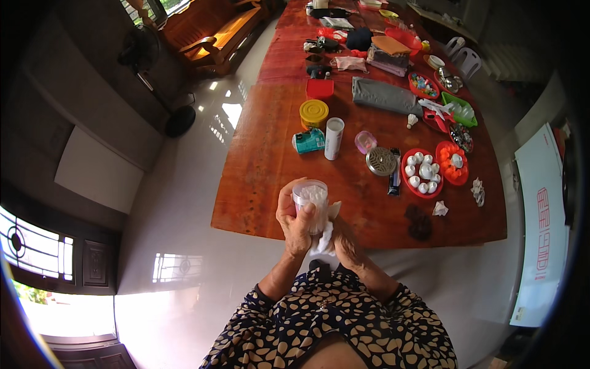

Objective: The person wipes several small household items on a wooden table using a white cloth. They clean a metal strainer, a small plastic container, a cylindrical canister, a rectangular box, and a yellow-lidded container, handling each item one at a time and wiping all visible surfaces.

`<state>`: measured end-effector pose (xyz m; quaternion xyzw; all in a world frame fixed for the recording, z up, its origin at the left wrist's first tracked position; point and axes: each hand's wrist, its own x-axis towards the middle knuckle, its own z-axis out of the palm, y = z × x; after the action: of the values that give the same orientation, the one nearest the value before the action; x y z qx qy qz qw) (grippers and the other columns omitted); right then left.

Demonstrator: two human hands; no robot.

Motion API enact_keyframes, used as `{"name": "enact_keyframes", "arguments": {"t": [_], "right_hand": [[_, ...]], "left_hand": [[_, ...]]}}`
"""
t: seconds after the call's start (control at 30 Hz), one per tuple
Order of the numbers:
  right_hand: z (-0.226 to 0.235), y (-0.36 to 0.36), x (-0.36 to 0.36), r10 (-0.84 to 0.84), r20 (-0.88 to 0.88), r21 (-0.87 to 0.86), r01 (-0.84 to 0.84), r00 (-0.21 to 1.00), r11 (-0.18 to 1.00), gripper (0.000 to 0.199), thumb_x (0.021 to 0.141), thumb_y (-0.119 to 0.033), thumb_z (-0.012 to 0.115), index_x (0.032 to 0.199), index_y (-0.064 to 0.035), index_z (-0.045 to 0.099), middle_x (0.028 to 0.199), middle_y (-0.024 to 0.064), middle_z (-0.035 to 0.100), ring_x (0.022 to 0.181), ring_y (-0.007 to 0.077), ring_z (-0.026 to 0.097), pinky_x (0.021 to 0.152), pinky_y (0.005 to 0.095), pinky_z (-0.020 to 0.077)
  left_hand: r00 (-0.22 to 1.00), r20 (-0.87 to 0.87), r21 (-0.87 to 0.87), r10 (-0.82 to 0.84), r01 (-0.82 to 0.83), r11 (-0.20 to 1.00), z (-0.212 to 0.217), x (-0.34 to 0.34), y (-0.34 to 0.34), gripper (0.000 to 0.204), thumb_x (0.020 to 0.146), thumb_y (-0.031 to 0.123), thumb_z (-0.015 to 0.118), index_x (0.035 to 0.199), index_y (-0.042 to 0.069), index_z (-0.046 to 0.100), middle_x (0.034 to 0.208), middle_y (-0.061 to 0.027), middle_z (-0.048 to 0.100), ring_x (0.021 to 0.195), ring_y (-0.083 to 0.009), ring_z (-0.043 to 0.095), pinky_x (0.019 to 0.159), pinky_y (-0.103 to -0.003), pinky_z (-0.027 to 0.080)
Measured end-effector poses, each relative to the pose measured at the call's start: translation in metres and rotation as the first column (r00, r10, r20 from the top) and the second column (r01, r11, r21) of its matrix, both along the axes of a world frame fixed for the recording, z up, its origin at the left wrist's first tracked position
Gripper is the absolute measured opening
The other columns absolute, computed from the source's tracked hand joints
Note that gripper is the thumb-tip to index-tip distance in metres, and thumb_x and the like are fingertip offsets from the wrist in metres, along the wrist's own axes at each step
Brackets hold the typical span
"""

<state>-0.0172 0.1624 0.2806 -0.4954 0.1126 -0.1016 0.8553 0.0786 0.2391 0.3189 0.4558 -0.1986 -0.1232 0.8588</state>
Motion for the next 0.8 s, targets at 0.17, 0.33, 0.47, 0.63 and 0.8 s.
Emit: {"name": "enact_keyframes", "arguments": {"t": [0.17,0.33,0.47,0.63,0.8], "right_hand": [[0.007,-0.017,-0.019,0.235,-0.014,-0.695,-0.178,0.972,0.697,0.018,0.092,-0.014,0.058,0.107,-0.0023,0.059,0.087,0.0079,0.061,0.08,0.017,0.062,0.07,0.0309,0.0493],[0.061,-0.04,-0.004,-0.248,0.155,-0.6,0.291,0.956,0.745,0.027,0.09,-0.02,0.059,0.109,-0.0008,0.058,0.102,0.0132,0.058,0.09,0.0195,0.059,0.076,0.0314,0.048],[0.062,-0.033,0.012,-0.034,0.084,-0.867,0.09,0.996,0.49,0.03,0.09,-0.018,0.059,0.115,-0.0027,0.056,0.108,0.0112,0.056,0.099,0.0209,0.054,0.083,0.0318,0.0456],[0.047,-0.033,0.006,0.101,-0.145,-0.3,-0.141,0.984,0.943,0.023,0.096,-0.018,0.052,0.115,-0.0062,0.057,0.1,0.0007,0.057,0.091,0.0082,0.054,0.078,0.0228,0.0462],[0.019,-0.044,0.005,0.092,-0.176,0.081,-0.079,0.98,0.994,0.024,0.095,-0.017,0.053,0.115,-0.0041,0.057,0.098,0.0006,0.061,0.086,0.0082,0.059,0.075,0.022,0.049]], "left_hand": [[0.997,-0.041,0.056,0.06,-0.058,0.997,-0.014,0.014,0.005,0.054,0.082,0.029,0.067,0.124,0.001,0.049,0.113,-0.0092,0.058,0.101,-0.0164,0.056,0.089,-0.031,0.045],[0.987,0.112,0.221,-0.112,0.085,0.971,-0.025,0.004,0.016,0.058,0.078,0.018,0.073,0.127,0.0,0.048,0.115,-0.0083,0.058,0.106,-0.0166,0.054,0.095,-0.031,0.042],[0.957,0.235,0.19,-0.168,0.124,0.974,-0.042,-0.015,0.017,0.069,0.068,0.008,0.084,0.12,0.002,0.04,0.115,-0.01,0.052,0.107,-0.0164,0.053,0.093,-0.031,0.044],[0.956,0.165,0.196,-0.241,0.208,0.958,-0.057,-0.023,0.03,0.076,0.061,0.006,0.088,0.117,0.003,0.036,0.112,-0.01,0.051,0.107,-0.0158,0.052,0.091,-0.03,0.046],[0.953,0.181,0.237,-0.243,0.198,0.951,-0.06,-0.027,0.027,0.076,0.06,0.004,0.088,0.118,0.002,0.039,0.112,-0.0088,0.052,0.106,-0.016,0.053,0.092,-0.03,0.045]]}}
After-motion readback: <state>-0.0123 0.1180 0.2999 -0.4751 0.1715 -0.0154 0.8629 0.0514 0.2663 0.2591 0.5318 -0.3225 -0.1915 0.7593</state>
